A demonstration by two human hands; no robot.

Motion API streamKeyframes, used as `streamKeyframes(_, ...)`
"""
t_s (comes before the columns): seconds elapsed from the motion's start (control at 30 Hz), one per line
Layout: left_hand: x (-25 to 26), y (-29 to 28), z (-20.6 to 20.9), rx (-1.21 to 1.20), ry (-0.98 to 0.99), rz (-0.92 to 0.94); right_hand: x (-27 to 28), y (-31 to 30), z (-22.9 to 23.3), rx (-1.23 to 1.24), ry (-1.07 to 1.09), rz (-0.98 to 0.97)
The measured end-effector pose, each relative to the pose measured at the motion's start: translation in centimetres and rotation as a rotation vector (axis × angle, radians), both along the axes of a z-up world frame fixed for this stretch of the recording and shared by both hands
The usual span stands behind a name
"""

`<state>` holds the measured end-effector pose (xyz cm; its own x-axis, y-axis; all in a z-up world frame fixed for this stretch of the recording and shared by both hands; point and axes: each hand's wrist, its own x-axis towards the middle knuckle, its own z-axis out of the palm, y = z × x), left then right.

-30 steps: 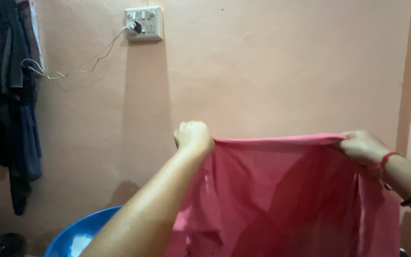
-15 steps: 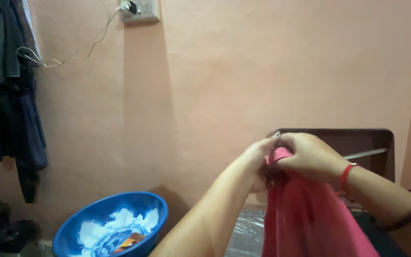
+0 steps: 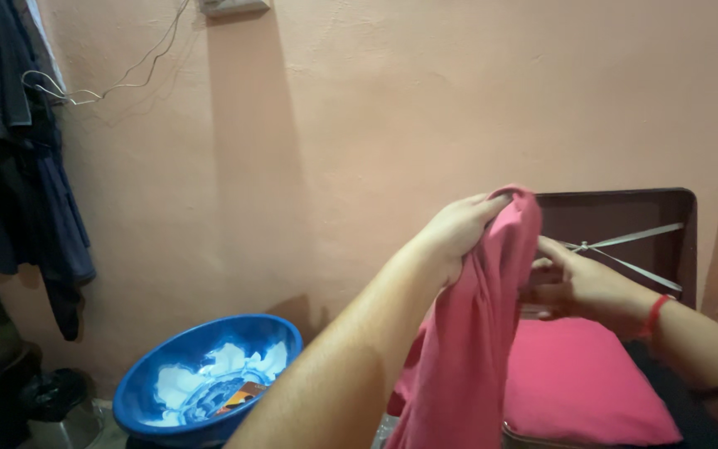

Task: The person folds a pink cloth by hand, smoothing and aligning edges, then places it into an open suitcase. The person repeats the folding process with another pink cloth and places it on top of the first.

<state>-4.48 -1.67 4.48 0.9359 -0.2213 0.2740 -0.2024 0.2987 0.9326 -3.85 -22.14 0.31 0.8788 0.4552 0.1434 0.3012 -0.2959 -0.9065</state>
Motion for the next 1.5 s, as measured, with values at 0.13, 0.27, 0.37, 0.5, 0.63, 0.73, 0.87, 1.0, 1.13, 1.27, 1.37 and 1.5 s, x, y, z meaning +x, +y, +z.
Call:
streamKeyframes(0.13, -2.6, 0.3, 2.3, 0.083, -0.025, -0.158, 2.1, 0.0, -0.4, -0.094, -0.01, -0.094)
streamKeyframes(0.27, -4.9, 3.5, 2.7, 0.417, 0.122, -0.024, 4.5, -1.1, 0.6, 0.195, -0.136, -0.29)
streamKeyframes(0.37, -5.5, 5.0, 1.4, 1.026, 0.182, 0.044, 5.2, -1.8, 2.1, 0.229, -0.294, -0.305)
streamKeyframes(0.5, -5.2, 4.7, -1.4, 0.641, 0.241, -0.108, 4.1, 0.4, 3.1, 0.265, -0.234, -0.251)
streamKeyframes(0.63, -4.6, 2.7, -4.6, 0.045, 0.21, -0.12, 1.0, 1.4, 2.3, 0.228, -0.115, -0.005)
streamKeyframes(0.73, -4.5, 0.9, -6.5, -0.266, 0.215, -0.058, -1.1, 1.3, 1.2, 0.268, 0.064, 0.006)
streamKeyframes(0.87, -5.0, -1.3, -9.0, -0.581, 0.021, -0.085, -3.1, 0.4, -0.9, 0.281, 0.101, 0.027)
streamKeyframes(1.0, -5.2, -2.3, -10.6, -0.721, -0.01, -0.129, -3.7, -0.7, -5.1, 0.169, 0.112, -0.054)
streamKeyframes(1.13, -5.4, -1.9, -11.3, -0.742, -0.034, -0.094, -1.3, -1.9, -11.2, 0.115, 0.236, -0.126)
streamKeyframes(1.27, -5.6, -1.2, -11.7, -0.783, -0.033, 0.025, 3.5, -2.9, -18.4, 0.235, 0.387, 0.097)
streamKeyframes(1.37, -6.1, 0.0, -11.7, -0.822, -0.136, -0.006, 6.8, -3.1, -21.2, 0.044, 0.153, -0.183)
streamKeyframes(1.5, -7.9, 1.9, -11.8, -0.578, -0.1, 0.172, 7.6, -4.3, -18.7, -0.211, -0.251, -0.707)
